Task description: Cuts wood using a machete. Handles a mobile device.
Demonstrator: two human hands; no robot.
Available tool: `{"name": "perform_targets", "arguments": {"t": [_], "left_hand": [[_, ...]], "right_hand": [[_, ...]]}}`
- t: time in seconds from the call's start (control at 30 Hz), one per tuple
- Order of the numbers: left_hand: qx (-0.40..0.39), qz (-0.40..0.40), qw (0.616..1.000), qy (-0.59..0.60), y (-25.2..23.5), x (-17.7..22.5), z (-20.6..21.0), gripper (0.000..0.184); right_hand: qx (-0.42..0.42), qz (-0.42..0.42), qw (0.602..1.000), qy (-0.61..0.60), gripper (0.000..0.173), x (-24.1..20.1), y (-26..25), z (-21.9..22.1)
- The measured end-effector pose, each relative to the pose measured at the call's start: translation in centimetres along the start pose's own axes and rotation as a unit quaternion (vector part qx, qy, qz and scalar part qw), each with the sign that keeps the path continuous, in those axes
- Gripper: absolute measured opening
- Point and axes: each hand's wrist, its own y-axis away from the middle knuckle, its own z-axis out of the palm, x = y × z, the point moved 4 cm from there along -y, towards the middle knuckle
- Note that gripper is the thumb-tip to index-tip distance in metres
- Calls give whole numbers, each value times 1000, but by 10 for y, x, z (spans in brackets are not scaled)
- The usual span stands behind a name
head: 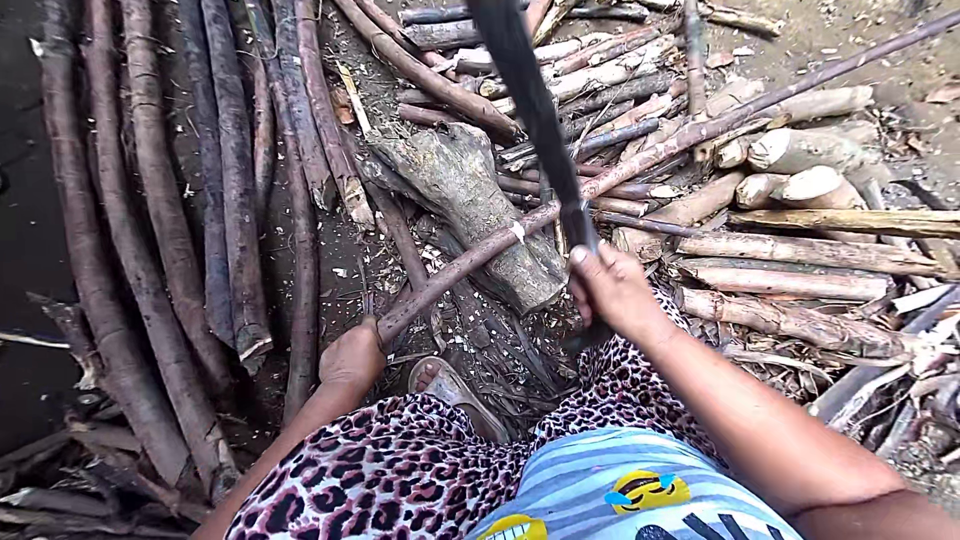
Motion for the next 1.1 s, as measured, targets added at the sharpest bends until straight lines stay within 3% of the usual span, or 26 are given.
{"name": "perform_targets", "arguments": {"t": [0.07, 0.13, 0.2, 0.27, 0.33, 0.4, 0.47, 0.53, 0.67, 0.8, 0.93, 1.0, 1.1], "left_hand": [[13, -5, 1000, -4, 0, 0, -5, 47], [18, -9, 1000, -3, -2, 0, -10, 46], [15, -10, 1000, -4, -6, -1, -12, 45], [13, -7, 1000, -11, -8, -1, -11, 43], [19, 0, 1000, -9, -9, -3, -11, 44], [23, 5, 1000, -6, -10, -6, -16, 43], [28, 14, 1000, -5, -12, -14, -31, 42], [14, 45, 999, 7, -16, -26, -43, 47], [-53, 105, 993, 5, -21, -44, -66, 60], [-46, 76, 993, -76, 7, -27, -101, 58], [-32, 36, 992, -118, 6, -16, -109, 41], [-53, 40, 989, -131, 4, -12, -110, 37], [-80, 47, 987, -131, 8, -7, -113, 41]], "right_hand": [[41, -193, 980, -22, 25, -57, -6, -13], [87, -355, 930, -33, 26, -113, -11, -27], [160, -459, 873, -45, 28, -153, -20, -36], [222, -488, 840, -80, 31, -152, -32, -33], [220, -372, 902, 4, 28, -83, -32, -16], [123, -109, 972, 168, 35, 40, -17, 14], [-24, 158, 959, 232, 40, 122, -10, 33], [-93, 281, 925, 237, 43, 139, -11, 41], [-107, 266, 931, 224, 42, 128, -13, 41], [-117, 270, 931, 217, 42, 131, -12, 39], [-68, 271, 960, 18, 37, 97, -10, 24], [-44, 238, 970, -15, 37, 75, -11, 12], [-3, 145, 989, 38, 34, 44, -22, -1]]}}
